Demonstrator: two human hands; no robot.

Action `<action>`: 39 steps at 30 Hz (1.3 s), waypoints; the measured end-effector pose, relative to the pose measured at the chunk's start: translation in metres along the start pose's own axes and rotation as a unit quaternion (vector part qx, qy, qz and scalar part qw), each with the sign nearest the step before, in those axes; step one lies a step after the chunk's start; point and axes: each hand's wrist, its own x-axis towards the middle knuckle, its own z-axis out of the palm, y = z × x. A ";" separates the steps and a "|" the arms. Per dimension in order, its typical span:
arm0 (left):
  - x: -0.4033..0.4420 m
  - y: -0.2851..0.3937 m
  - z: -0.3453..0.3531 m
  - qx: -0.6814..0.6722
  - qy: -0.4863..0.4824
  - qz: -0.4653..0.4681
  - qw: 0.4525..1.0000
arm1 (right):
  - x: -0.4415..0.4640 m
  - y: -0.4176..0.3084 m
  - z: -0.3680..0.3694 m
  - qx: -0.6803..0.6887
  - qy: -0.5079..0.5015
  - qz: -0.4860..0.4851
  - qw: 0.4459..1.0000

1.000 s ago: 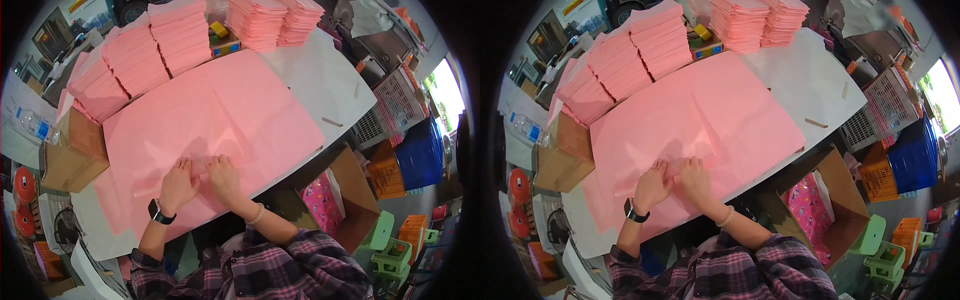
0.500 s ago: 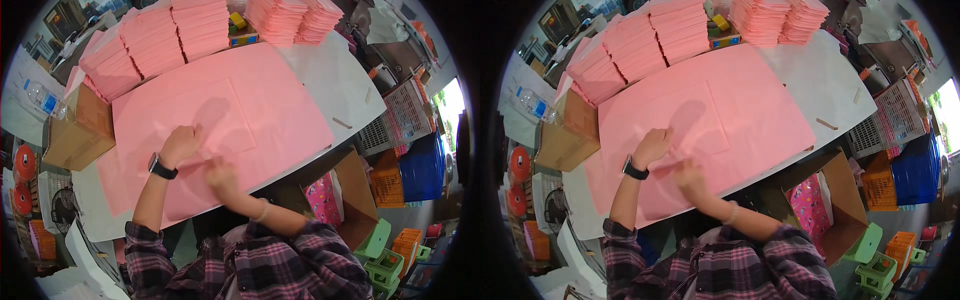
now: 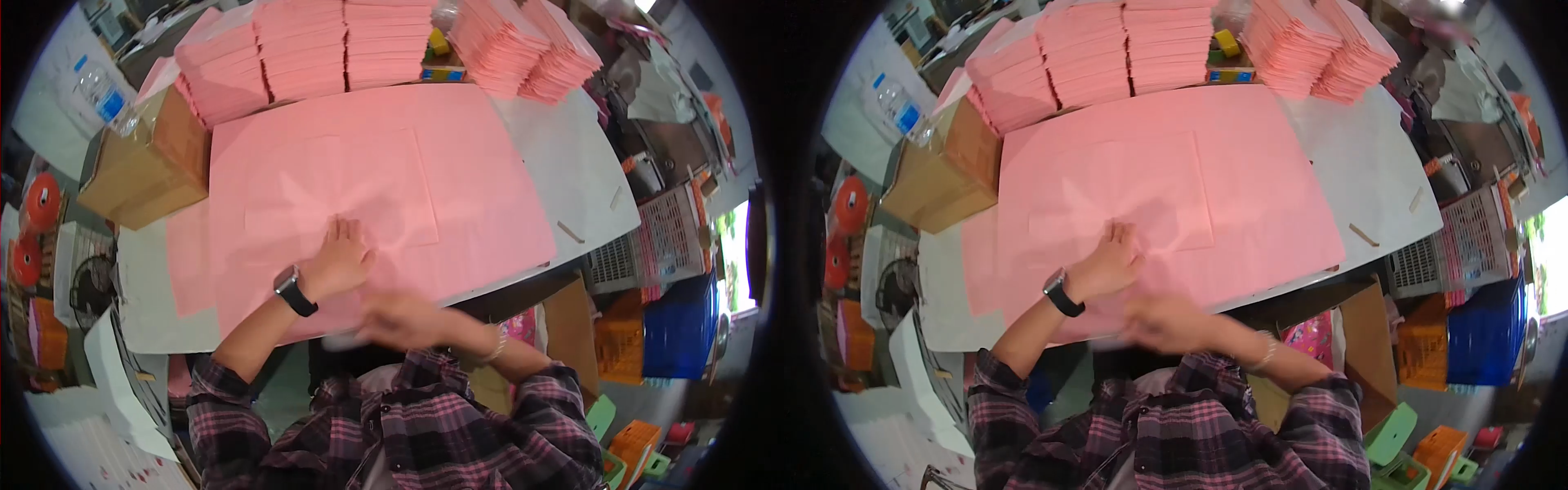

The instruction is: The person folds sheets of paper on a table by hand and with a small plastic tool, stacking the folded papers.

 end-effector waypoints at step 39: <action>-0.018 -0.075 -0.010 -0.566 0.112 -0.172 0.798 | 0.032 0.120 -0.172 0.283 0.214 0.359 0.863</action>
